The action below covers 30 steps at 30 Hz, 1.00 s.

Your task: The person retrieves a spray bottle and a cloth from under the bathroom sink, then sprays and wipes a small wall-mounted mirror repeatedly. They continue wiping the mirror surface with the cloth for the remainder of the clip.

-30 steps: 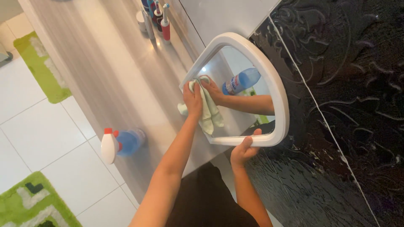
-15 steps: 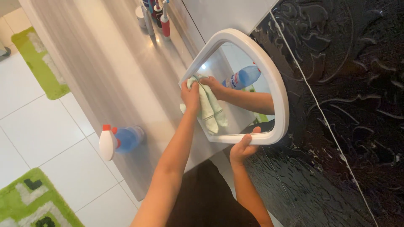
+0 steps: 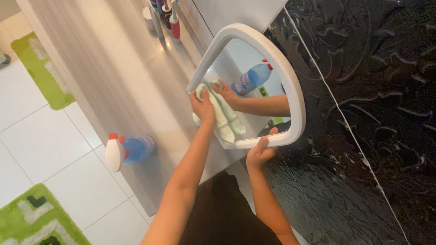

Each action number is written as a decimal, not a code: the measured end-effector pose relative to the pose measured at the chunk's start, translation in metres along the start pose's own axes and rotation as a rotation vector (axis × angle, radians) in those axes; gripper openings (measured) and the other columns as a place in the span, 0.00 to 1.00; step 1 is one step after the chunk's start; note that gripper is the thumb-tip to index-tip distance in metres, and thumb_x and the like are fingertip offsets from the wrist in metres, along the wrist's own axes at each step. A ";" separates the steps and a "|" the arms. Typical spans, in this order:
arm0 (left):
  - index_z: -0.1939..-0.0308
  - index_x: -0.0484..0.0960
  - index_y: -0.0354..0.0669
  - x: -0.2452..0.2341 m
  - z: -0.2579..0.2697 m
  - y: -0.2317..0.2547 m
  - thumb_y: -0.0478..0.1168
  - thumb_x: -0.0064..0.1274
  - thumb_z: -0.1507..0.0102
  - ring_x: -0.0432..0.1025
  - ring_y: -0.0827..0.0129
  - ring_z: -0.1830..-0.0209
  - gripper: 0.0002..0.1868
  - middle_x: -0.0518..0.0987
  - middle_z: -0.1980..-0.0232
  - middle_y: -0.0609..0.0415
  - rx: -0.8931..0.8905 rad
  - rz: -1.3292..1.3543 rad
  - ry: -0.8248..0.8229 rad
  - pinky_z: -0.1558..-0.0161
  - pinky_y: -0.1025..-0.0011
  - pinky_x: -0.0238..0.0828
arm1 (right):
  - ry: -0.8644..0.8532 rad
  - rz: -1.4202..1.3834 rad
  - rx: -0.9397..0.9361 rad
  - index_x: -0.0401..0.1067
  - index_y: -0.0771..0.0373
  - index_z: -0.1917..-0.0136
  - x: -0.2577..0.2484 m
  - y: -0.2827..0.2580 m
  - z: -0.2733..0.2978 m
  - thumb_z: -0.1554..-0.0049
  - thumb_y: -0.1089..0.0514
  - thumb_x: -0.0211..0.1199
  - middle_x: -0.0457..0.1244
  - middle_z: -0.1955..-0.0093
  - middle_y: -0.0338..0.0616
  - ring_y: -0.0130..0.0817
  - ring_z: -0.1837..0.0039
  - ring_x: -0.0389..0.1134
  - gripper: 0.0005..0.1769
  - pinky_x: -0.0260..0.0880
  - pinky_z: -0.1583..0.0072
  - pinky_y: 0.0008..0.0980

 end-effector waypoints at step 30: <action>0.38 0.62 0.43 0.029 0.044 0.033 0.33 0.39 0.39 0.56 0.54 0.37 0.24 0.62 0.40 0.48 0.521 -0.066 -0.221 0.38 0.61 0.49 | 0.117 -0.067 0.046 0.51 0.71 0.37 -0.019 -0.023 0.004 0.43 0.59 0.52 0.53 0.38 0.57 0.39 0.34 0.53 0.24 0.52 0.34 0.29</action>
Point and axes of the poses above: each hand's wrist, its own z-axis away from the middle knuckle, its own x-axis out of the palm, y = z × x, the point moved 8 cm from there along -z, towards the middle knuckle
